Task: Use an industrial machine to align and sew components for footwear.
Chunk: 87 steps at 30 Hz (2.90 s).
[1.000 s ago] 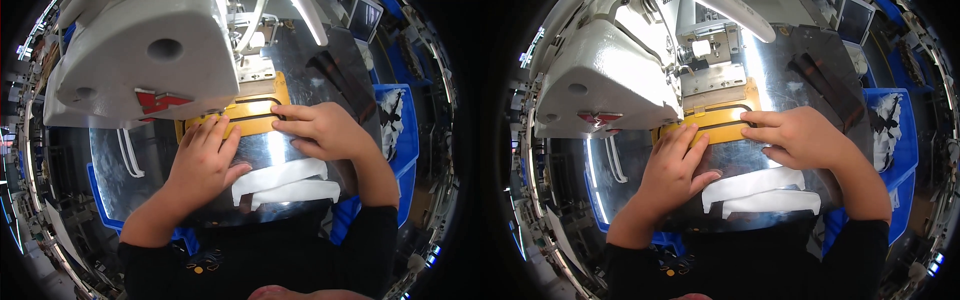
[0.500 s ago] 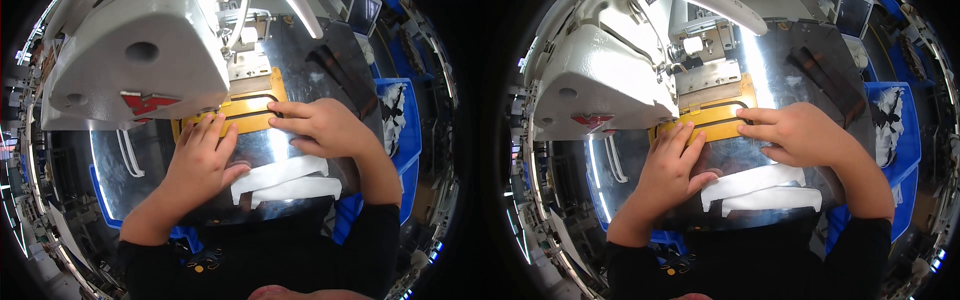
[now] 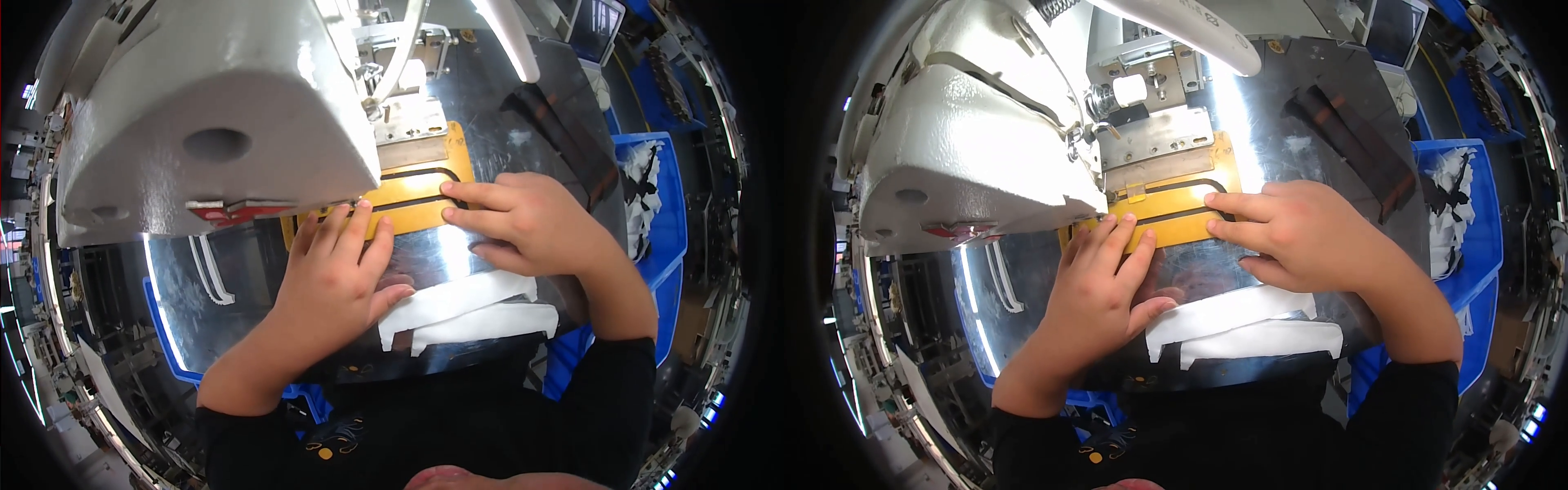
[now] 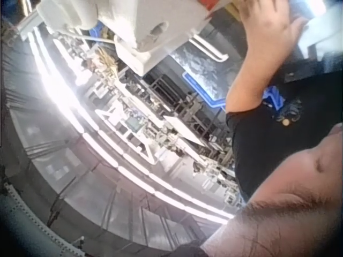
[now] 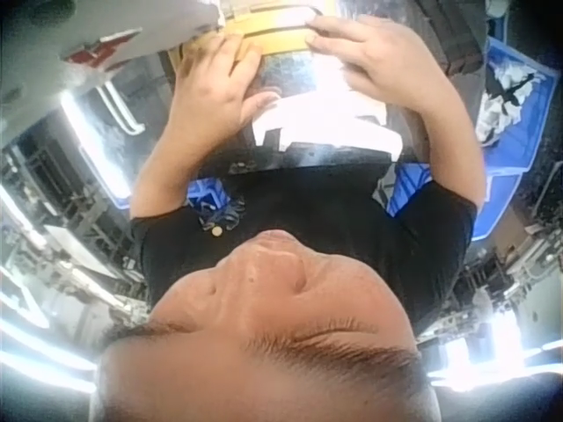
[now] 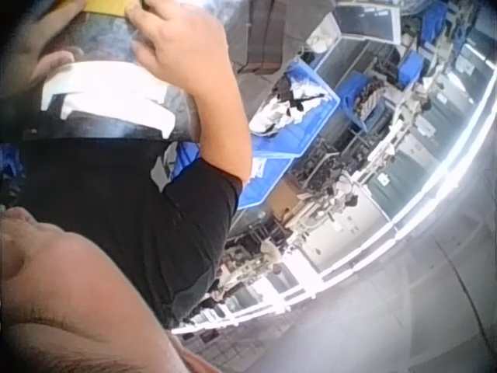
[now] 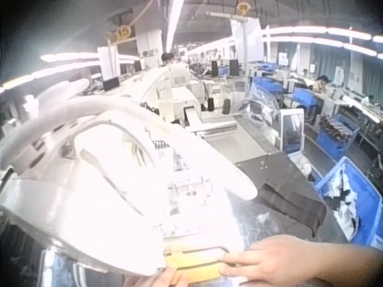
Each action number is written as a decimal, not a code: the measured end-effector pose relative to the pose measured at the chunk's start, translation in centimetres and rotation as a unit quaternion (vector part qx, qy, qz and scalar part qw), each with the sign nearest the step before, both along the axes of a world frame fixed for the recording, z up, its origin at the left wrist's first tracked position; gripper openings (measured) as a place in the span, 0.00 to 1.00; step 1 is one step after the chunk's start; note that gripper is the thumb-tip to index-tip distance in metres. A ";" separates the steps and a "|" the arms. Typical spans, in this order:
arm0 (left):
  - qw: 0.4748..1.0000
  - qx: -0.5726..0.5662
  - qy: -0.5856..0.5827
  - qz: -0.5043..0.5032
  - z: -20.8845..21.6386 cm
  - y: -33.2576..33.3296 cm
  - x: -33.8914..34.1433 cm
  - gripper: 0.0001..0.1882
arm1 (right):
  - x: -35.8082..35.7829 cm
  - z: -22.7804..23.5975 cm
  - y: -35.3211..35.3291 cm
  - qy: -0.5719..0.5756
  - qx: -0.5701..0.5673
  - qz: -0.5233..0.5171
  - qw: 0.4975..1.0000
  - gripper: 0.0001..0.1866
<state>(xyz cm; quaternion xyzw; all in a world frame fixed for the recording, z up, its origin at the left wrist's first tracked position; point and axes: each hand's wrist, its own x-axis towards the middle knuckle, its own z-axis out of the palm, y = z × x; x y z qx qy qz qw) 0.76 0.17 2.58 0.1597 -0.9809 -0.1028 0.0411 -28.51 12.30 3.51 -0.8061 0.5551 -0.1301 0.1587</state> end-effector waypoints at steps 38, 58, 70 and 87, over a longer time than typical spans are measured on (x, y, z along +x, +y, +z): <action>0.997 0.072 0.023 -0.034 -1.0 0.4 -0.7 0.38 | 0.1 -1.4 -1.7 0.089 -0.119 -0.069 0.987 0.24; 1.000 -0.004 0.021 0.018 -1.2 0.2 -0.3 0.39 | 0.0 -1.7 -1.7 0.080 -0.071 -0.073 0.992 0.28; 0.996 -0.041 0.000 0.085 -0.8 0.7 0.0 0.43 | 0.4 -1.5 -1.6 0.075 -0.078 -0.066 0.992 0.27; 0.988 -0.135 -0.031 0.069 -1.7 -1.1 1.8 0.45 | 1.0 -2.1 -1.9 0.035 -0.148 -0.045 0.987 0.17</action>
